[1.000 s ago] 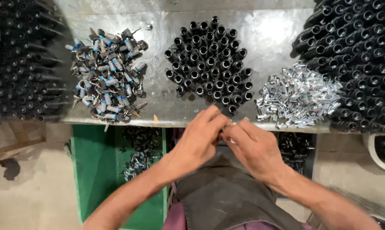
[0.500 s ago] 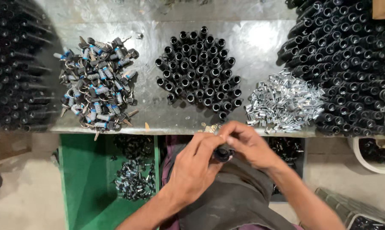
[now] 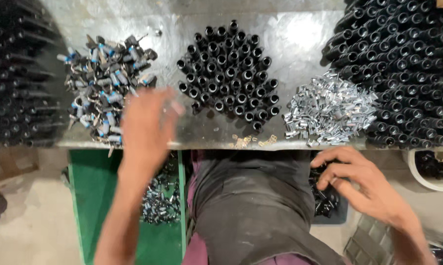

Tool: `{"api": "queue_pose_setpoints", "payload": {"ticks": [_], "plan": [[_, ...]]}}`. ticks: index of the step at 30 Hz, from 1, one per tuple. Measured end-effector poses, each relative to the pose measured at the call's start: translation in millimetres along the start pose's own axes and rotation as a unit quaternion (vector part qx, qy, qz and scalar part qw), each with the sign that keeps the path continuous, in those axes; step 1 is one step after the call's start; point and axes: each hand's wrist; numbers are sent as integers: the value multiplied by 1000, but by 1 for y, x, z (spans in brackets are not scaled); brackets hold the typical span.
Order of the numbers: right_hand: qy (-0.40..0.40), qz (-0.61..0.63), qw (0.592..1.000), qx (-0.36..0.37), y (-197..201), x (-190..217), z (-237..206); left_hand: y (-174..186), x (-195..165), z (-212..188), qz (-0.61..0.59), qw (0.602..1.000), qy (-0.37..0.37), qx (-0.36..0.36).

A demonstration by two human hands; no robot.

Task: The person repeatedly picks a black cylindrical part and a small metal clip from piles on a metal table, inserts the clip into the cylinder, and places the assembled unit into a green bin. The process continues with multiple units throughout the clip.

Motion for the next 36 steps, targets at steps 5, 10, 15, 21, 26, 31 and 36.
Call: {"api": "queue_pose_setpoints", "payload": {"ticks": [5, 10, 15, 21, 26, 31, 36], "plan": [[-37, -129, 985, -108, -63, -20, 11, -37, 55, 27, 215, 969, 118, 18], [-16, -249, 940, -234, -115, -29, 67, -27, 47, 2, 122, 987, -24, -99], [34, -303, 921, -244, -114, -26, 78, -23, 2, -30, -485, 841, 233, -53], [-4, -2, 972, -235, -118, -29, 65, -70, -72, -72, -776, 535, 319, 103], [-11, 150, 948, -281, -132, -13, 61, -84, -90, -73, -796, 490, 338, 113], [39, -9, 935, -352, -138, -8, 66, -87, -99, -74, -722, 619, 301, 70], [21, 90, 939, -332, -133, -11, 65, -90, -110, -71, -705, 643, 291, 64]]}}
Point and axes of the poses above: each hand's wrist, its own z-axis towards the middle knuckle, its own y-axis out of the back of the hand, x = y × z, and after that the axes turned 3 degrees about x, right-handed
